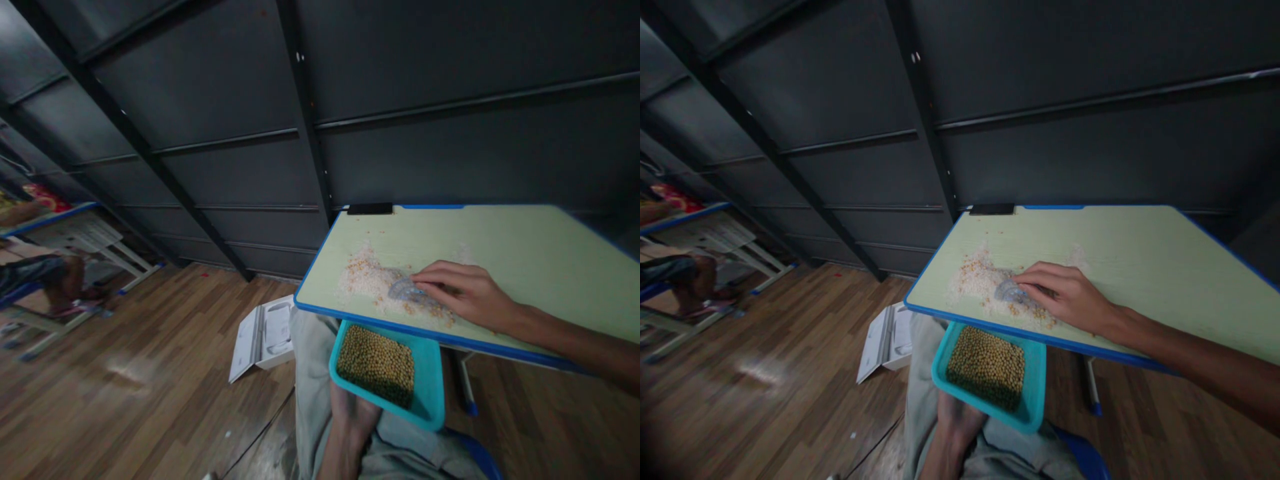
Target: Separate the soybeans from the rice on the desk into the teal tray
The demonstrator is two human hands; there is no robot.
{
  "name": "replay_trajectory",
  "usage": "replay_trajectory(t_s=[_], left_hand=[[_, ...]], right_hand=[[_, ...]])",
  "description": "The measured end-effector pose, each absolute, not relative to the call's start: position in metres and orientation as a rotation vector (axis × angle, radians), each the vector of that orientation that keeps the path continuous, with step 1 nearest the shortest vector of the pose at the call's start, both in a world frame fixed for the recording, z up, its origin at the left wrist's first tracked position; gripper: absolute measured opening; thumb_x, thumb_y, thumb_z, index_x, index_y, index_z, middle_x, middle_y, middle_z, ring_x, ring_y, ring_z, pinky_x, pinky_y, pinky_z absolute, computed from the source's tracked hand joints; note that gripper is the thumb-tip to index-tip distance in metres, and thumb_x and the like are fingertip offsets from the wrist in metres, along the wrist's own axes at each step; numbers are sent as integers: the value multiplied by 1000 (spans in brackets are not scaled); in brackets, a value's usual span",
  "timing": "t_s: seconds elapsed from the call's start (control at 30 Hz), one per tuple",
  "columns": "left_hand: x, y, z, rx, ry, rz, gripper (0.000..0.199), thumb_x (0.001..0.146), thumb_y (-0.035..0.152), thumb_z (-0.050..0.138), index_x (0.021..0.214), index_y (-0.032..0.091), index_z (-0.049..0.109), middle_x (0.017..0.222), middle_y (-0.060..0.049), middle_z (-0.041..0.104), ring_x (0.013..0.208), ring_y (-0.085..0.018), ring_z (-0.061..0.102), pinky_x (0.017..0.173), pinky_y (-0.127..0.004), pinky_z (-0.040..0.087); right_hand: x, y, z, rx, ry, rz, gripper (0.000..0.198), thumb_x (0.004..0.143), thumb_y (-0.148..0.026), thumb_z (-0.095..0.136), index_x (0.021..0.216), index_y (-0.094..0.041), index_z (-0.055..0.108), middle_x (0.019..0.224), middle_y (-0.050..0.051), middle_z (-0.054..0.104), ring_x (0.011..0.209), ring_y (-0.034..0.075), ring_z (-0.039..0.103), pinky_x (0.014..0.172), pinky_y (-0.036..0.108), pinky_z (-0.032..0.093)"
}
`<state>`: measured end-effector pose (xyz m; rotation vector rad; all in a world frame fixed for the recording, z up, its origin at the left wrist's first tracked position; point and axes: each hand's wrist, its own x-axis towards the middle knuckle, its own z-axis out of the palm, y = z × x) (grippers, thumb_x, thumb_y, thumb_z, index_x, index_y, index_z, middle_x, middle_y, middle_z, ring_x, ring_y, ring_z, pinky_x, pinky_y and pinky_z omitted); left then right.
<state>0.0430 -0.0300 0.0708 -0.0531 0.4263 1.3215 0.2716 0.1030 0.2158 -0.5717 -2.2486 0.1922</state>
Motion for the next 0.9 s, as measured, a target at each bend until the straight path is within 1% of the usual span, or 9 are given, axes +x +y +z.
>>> replay_trajectory(t_s=[0.17,0.3,0.43,0.57,0.7,0.8,0.9], left_hand=[[44,-30,73,-67,425,1304,35,98,31,49,119,24,77,132,-9,73,136,-36,56,116,-56,42],[45,-29,72,-84,420,1307,33,97,28,50,112,25,79,130,-7,74,137,-37,55,115,-54,44],[45,-27,72,-95,467,1313,32,97,28,51,112,26,79,128,-8,75,136,-38,56,112,-57,46],[46,-25,74,-71,486,1316,32,97,32,51,112,25,79,126,-9,76,135,-39,56,112,-59,46],[47,-25,73,-9,501,1323,34,97,35,52,115,25,79,132,-7,73,135,-41,56,114,-57,44],[47,-25,70,27,467,1334,35,98,35,50,119,25,77,139,-6,69,136,-39,55,117,-58,40],[47,-25,70,17,456,1325,35,98,35,50,115,23,78,137,-8,70,138,-39,53,118,-59,39]], right_hand=[[271,102,216,-528,-2276,230,22,100,-16,61,117,-21,73,105,7,77,92,18,73,79,30,59],[270,100,216,-489,-2291,230,22,99,-15,61,116,-21,74,104,6,77,93,17,74,81,29,60],[270,98,218,-487,-2288,221,21,98,-14,62,114,-21,74,104,6,78,95,17,74,85,29,60],[269,96,219,-474,-2273,246,21,98,-15,63,114,-22,75,103,6,78,93,17,74,82,28,60],[268,94,220,-425,-2323,306,21,98,-17,64,114,-22,76,103,6,78,92,16,74,81,27,60],[268,94,220,-380,-2352,323,21,99,-17,64,115,-19,76,104,7,78,92,15,75,82,26,61],[270,94,219,-413,-2361,300,22,100,-18,62,117,-18,75,107,8,78,95,16,75,85,28,61]])
